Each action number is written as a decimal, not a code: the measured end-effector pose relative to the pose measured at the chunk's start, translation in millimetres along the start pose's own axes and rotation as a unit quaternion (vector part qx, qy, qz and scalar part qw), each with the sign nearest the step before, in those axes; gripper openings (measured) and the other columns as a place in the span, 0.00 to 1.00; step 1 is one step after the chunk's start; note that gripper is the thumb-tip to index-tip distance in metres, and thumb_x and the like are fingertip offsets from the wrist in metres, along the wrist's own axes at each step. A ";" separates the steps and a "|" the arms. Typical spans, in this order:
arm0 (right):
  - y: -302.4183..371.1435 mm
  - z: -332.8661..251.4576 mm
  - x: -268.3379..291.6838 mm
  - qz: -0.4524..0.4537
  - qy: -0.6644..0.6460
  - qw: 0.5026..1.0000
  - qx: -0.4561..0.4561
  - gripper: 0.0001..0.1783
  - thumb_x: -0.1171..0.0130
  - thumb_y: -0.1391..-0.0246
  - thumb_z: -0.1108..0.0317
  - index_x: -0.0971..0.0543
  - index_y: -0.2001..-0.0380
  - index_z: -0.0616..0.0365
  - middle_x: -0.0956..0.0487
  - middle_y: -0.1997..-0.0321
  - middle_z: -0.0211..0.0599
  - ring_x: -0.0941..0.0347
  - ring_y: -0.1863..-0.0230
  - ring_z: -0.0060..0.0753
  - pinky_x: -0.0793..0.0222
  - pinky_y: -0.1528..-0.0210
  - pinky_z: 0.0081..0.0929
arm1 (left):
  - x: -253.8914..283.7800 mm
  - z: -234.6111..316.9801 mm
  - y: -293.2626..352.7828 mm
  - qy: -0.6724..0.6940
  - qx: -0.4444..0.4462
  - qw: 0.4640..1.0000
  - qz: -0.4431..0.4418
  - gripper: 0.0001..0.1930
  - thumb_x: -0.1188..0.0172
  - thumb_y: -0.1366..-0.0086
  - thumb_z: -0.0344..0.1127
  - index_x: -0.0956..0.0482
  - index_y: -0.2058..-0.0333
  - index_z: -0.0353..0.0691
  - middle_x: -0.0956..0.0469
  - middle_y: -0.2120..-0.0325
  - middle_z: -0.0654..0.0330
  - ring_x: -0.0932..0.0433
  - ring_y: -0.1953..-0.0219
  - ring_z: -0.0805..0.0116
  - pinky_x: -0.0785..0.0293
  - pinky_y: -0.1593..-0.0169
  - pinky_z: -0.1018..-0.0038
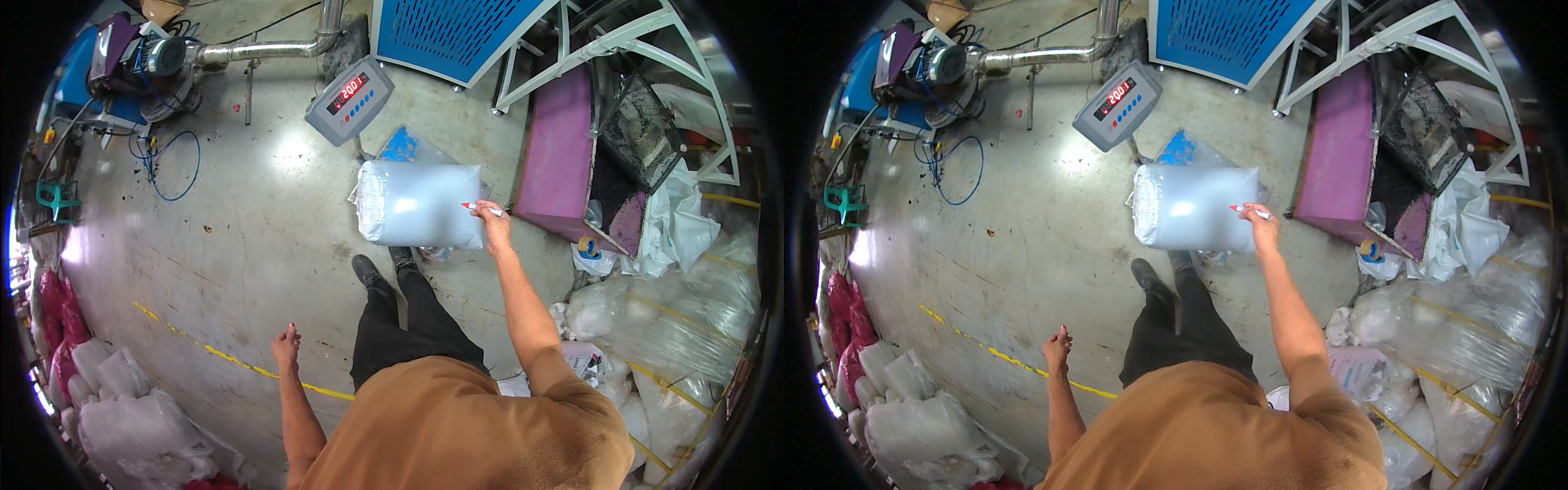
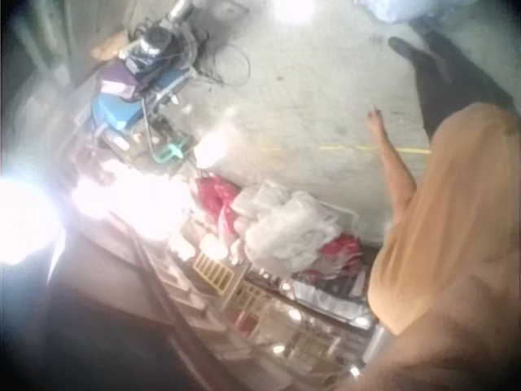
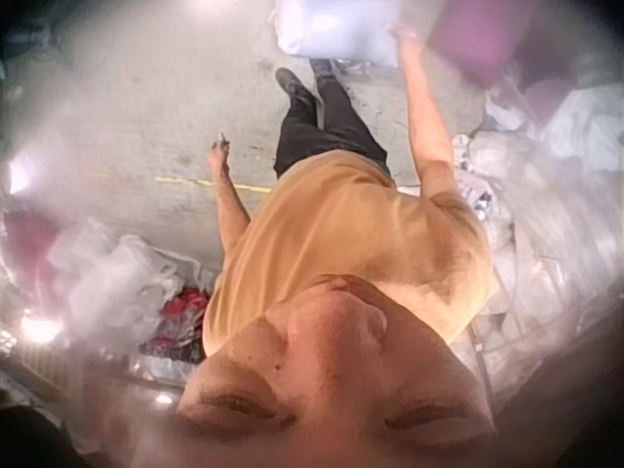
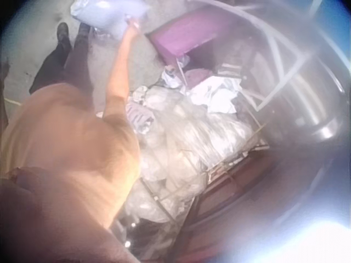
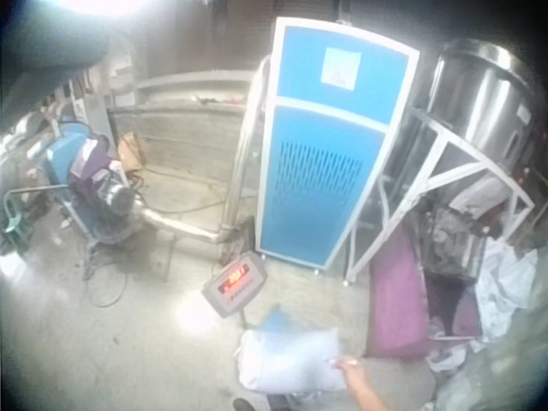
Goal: The person seals a white plastic bag containing a dark object using a handheld tape dispenser. They then write on the sealed bag with a red marker and place it on a metal rack among other similar packages.
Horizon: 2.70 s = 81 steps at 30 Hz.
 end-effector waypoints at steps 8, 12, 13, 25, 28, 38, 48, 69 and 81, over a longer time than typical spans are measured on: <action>-82.4 71.9 -49.2 -0.051 0.020 0.998 -0.015 0.09 0.35 0.44 0.66 0.15 0.61 0.56 0.15 0.66 0.33 0.21 0.61 0.24 0.34 0.51 0.24 | -9.5 -50.7 27.5 -0.171 0.017 0.984 0.051 0.27 0.31 0.35 0.55 0.17 0.73 0.31 0.20 0.78 0.61 0.29 0.74 0.74 0.31 0.67 0.72; -115.9 72.6 -73.4 -0.045 0.070 0.995 -0.052 0.09 0.36 0.44 0.67 0.16 0.61 0.58 0.15 0.67 0.33 0.22 0.60 0.24 0.32 0.51 0.24 | -2.5 -109.0 56.7 -0.232 0.087 0.967 0.057 0.24 0.32 0.34 0.52 0.16 0.70 0.30 0.18 0.75 0.58 0.25 0.71 0.72 0.27 0.63 0.70; -125.3 77.5 -75.3 -0.046 0.069 0.995 -0.053 0.09 0.36 0.43 0.66 0.16 0.61 0.58 0.15 0.67 0.33 0.21 0.60 0.24 0.32 0.51 0.24 | -2.9 -117.7 60.6 -0.230 0.096 0.967 0.052 0.24 0.32 0.34 0.51 0.16 0.69 0.30 0.17 0.75 0.58 0.24 0.70 0.72 0.27 0.63 0.70; -194.1 94.3 -91.8 -0.077 0.049 0.995 -0.043 0.12 0.38 0.43 0.68 0.16 0.57 0.59 0.13 0.61 0.34 0.20 0.58 0.23 0.30 0.49 0.23 | -58.9 -121.4 100.5 -0.159 0.169 0.969 0.078 0.14 0.30 0.34 0.39 0.18 0.67 0.31 0.18 0.72 0.62 0.25 0.70 0.75 0.28 0.63 0.76; -196.8 100.0 -86.9 -0.074 0.062 0.994 -0.056 0.12 0.37 0.43 0.68 0.16 0.57 0.59 0.13 0.62 0.34 0.20 0.58 0.23 0.30 0.48 0.23 | -65.9 -115.4 101.7 -0.160 0.178 0.969 0.064 0.13 0.31 0.34 0.37 0.19 0.65 0.29 0.17 0.71 0.62 0.25 0.69 0.75 0.28 0.62 0.76; -219.6 132.5 -107.3 -0.086 0.053 0.993 -0.068 0.14 0.35 0.42 0.61 0.15 0.55 0.55 0.13 0.64 0.33 0.20 0.54 0.24 0.37 0.37 0.28 | -82.3 -106.5 107.5 -0.200 0.194 0.957 0.078 0.07 0.34 0.33 0.29 0.19 0.65 0.29 0.17 0.69 0.62 0.23 0.67 0.76 0.28 0.60 0.78; -265.1 169.4 -163.8 -0.144 0.150 0.976 -0.059 0.14 0.35 0.47 0.58 0.12 0.62 0.53 0.14 0.69 0.31 0.20 0.65 0.24 0.28 0.59 0.24 | -77.0 -114.5 105.5 -0.232 0.181 0.952 0.086 0.13 0.31 0.34 0.37 0.19 0.70 0.32 0.19 0.74 0.62 0.27 0.71 0.76 0.29 0.62 0.75; -275.0 203.8 -205.9 -0.183 0.252 0.950 -0.032 0.14 0.32 0.48 0.54 0.11 0.62 0.47 0.13 0.65 0.35 0.17 0.63 0.37 0.24 0.55 0.33 | -77.3 -130.2 94.6 -0.164 0.200 0.964 0.065 0.11 0.32 0.33 0.38 0.19 0.65 0.35 0.19 0.72 0.63 0.24 0.72 0.76 0.30 0.67 0.77; -296.4 207.7 -214.1 -0.121 0.226 0.967 -0.013 0.12 0.34 0.46 0.54 0.12 0.61 0.43 0.13 0.67 0.36 0.18 0.64 0.39 0.24 0.56 0.32 | -85.4 -113.2 92.3 -0.165 0.206 0.963 0.058 0.10 0.33 0.33 0.35 0.18 0.63 0.31 0.18 0.70 0.62 0.23 0.69 0.74 0.28 0.63 0.76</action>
Point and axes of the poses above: each hand's wrist, its own y-axis away from the middle knuckle, its own x-axis out of the back of the hand, z = x × y, the point moved 1 cm from there along -y, towards the middle knuckle
